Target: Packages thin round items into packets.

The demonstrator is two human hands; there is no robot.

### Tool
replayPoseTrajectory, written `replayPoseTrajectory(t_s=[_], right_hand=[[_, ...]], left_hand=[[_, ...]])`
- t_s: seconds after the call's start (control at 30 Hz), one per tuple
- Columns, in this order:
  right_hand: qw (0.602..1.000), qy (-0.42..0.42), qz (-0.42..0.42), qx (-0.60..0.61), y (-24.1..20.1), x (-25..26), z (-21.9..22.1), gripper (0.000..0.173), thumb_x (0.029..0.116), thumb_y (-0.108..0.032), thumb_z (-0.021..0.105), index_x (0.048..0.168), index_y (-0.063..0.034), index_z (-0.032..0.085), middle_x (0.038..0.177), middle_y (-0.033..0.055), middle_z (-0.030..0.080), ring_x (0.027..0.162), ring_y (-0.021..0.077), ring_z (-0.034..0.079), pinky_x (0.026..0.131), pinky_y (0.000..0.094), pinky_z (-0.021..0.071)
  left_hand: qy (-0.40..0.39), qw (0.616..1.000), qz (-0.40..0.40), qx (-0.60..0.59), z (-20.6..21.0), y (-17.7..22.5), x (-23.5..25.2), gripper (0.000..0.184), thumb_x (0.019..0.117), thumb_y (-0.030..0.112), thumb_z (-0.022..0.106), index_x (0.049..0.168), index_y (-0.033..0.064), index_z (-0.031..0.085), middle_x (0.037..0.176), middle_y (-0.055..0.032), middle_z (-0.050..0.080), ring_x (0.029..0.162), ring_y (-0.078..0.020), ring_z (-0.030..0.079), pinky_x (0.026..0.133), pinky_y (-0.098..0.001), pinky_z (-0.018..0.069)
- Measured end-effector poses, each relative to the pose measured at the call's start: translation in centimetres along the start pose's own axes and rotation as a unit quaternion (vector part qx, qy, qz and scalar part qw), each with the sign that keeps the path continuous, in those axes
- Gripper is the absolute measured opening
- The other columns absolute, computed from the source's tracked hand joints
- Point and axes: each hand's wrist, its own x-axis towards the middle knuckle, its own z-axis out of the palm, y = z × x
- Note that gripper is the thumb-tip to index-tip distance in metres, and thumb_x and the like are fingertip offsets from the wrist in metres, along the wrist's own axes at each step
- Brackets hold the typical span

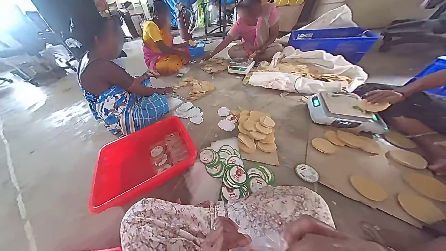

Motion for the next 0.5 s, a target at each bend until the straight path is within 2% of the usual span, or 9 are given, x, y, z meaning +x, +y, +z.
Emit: replayPoseTrajectory(t_s=[0.1, 0.17, 0.23, 0.27, 0.33, 0.37, 0.43, 0.5], right_hand=[[0.998, -0.017, 0.055, -0.001, 1.3, 0.2, 1.0, 0.018, 0.092, -0.016, 0.076, 0.099, 0.0008, 0.075, 0.097, 0.0103, 0.075, 0.106, 0.0142, 0.066, 0.097, 0.029, 0.0514], [0.995, 0.004, 0.098, 0.027, 2.3, 0.1, 1.3, 0.019, 0.0908, -0.015, 0.077, 0.1, 0.0016, 0.072, 0.101, 0.007, 0.073, 0.104, 0.0078, 0.065, 0.092, 0.025, 0.0541], [0.988, 0.029, 0.144, 0.056, 3.2, -0.1, 1.5, 0.029, 0.0869, -0.007, 0.079, 0.112, -0.0012, 0.065, 0.104, -0.0008, 0.073, 0.097, 0.0026, 0.069, 0.086, 0.0238, 0.0595], [0.984, 0.032, 0.161, 0.072, 3.7, -0.2, 1.5, 0.038, 0.0868, -0.006, 0.077, 0.121, -0.0033, 0.06, 0.107, -0.0026, 0.073, 0.097, 0.0032, 0.07, 0.086, 0.0253, 0.0607], [0.981, 0.042, 0.168, 0.083, 4.9, -0.7, 1.7, 0.049, 0.0898, -0.007, 0.074, 0.134, -0.0052, 0.052, 0.112, -0.0022, 0.072, 0.099, 0.0053, 0.07, 0.087, 0.0264, 0.061], [0.984, 0.046, 0.16, 0.067, 5.5, -1.1, 1.8, 0.047, 0.0932, -0.012, 0.072, 0.136, -0.0048, 0.053, 0.114, -0.0012, 0.071, 0.101, 0.0052, 0.07, 0.089, 0.0263, 0.0607], [0.99, 0.04, 0.133, -0.007, 6.9, -2.3, 2.0, 0.041, 0.0988, -0.028, 0.068, 0.13, -0.0026, 0.063, 0.121, 0.004, 0.071, 0.109, 0.0072, 0.068, 0.095, 0.0281, 0.058], [0.991, -0.002, 0.111, -0.074, 8.1, -3.4, 2.1, 0.048, 0.1027, -0.042, 0.059, 0.128, -0.0027, 0.068, 0.13, 0.0113, 0.068, 0.124, 0.0164, 0.061, 0.107, 0.0363, 0.0486]], left_hand=[[-0.019, 0.998, -0.027, -0.052, 0.1, 1.3, 0.4, 0.021, 0.1031, 0.024, 0.058, 0.11, 0.0072, 0.07, 0.103, 0.0, 0.071, 0.105, -0.0033, 0.064, 0.097, -0.0224, 0.0494], [-0.03, 0.991, -0.087, -0.099, 0.1, 2.1, 0.5, 0.017, 0.0978, 0.019, 0.068, 0.112, 0.0094, 0.07, 0.108, 0.005, 0.072, 0.107, 0.0015, 0.063, 0.096, -0.0206, 0.0516], [-0.041, 0.978, -0.151, -0.14, 0.1, 2.7, 0.4, 0.024, 0.0933, 0.018, 0.074, 0.118, 0.0151, 0.073, 0.116, 0.0111, 0.071, 0.109, 0.0041, 0.063, 0.097, -0.0209, 0.0525], [-0.051, 0.967, -0.183, -0.168, 0.0, 2.8, 0.3, 0.026, 0.0936, 0.017, 0.073, 0.12, 0.0169, 0.073, 0.119, 0.0125, 0.071, 0.111, 0.004, 0.063, 0.099, -0.022, 0.0526], [-0.063, 0.934, -0.259, -0.239, 0.0, 3.3, 0.1, 0.025, 0.0964, 0.011, 0.068, 0.12, 0.0171, 0.073, 0.116, 0.0118, 0.073, 0.108, 0.0018, 0.066, 0.098, -0.0246, 0.0545], [-0.061, 0.913, -0.295, -0.275, 0.0, 3.6, 0.0, 0.023, 0.0976, 0.007, 0.065, 0.118, 0.014, 0.073, 0.112, 0.0088, 0.075, 0.104, -0.0007, 0.068, 0.096, -0.0263, 0.0557], [-0.045, 0.877, -0.357, -0.32, 0.1, 3.9, 0.1, 0.02, 0.0988, 0.003, 0.062, 0.115, 0.0097, 0.072, 0.107, 0.0045, 0.076, 0.1, -0.0044, 0.07, 0.094, -0.0289, 0.0567], [-0.026, 0.858, -0.394, -0.328, 0.0, 3.9, 0.0, 0.02, 0.099, 0.005, 0.062, 0.115, 0.0087, 0.072, 0.105, 0.0031, 0.076, 0.098, -0.0056, 0.071, 0.093, -0.0301, 0.0574]])
